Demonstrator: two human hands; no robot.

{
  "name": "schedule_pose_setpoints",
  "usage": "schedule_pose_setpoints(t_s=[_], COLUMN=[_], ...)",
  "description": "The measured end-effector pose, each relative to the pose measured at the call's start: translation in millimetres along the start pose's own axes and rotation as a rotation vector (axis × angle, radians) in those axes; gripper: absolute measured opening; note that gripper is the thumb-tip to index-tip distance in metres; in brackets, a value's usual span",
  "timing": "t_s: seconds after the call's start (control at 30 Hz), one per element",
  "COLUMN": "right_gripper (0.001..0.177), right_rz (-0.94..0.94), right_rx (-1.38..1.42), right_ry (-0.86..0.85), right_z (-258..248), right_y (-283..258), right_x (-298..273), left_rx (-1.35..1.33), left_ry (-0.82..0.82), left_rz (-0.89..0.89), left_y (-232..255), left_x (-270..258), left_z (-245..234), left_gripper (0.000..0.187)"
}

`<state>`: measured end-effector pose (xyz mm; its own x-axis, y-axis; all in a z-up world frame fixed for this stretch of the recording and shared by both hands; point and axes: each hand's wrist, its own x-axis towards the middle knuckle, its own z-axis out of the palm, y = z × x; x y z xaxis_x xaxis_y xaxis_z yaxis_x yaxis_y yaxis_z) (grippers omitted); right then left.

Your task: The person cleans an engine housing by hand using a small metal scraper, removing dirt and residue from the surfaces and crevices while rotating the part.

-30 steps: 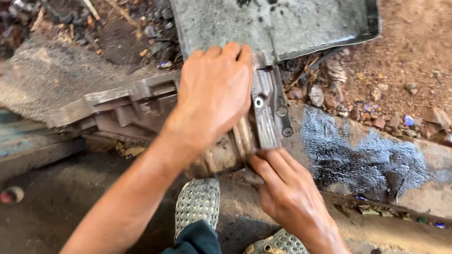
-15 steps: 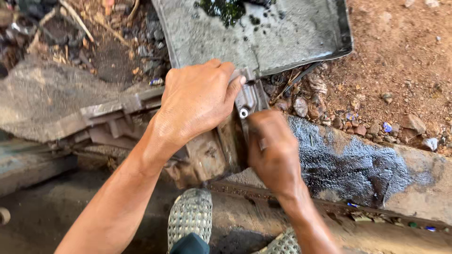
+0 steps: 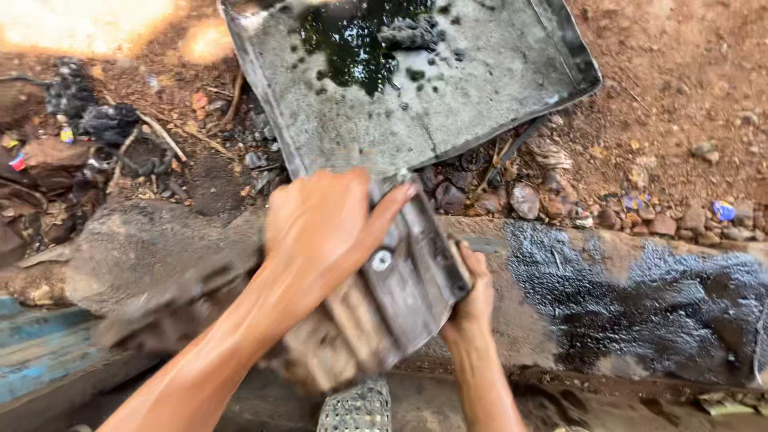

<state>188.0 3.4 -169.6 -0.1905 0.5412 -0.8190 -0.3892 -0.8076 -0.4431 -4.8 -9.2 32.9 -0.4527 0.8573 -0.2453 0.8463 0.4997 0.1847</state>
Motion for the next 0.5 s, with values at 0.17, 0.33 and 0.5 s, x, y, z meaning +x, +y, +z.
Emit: schedule_pose_setpoints(t_s=[0.17, 0.33, 0.5], right_gripper=[0.031, 0.018, 0.016], right_rz=[-0.248, -0.527, -0.851], right_rx=[0.077, -0.178, -0.288], right_ry=[-0.159, -0.115, -0.165], right_z=[-3, 21, 59], right_y=[17, -20, -93], right_x=[-24, -77, -146], left_rx=[-0.067, -0.255, -0.735], left_ry=[-0.021, 0.030, 0.321], left_rz=[-0.143, -0.315, -0.096], left_y=[-8, -17, -40], left_x=[-47, -95, -133], left_z=[-18, -41, -51], left_gripper=[0.058, 0.037, 0.022])
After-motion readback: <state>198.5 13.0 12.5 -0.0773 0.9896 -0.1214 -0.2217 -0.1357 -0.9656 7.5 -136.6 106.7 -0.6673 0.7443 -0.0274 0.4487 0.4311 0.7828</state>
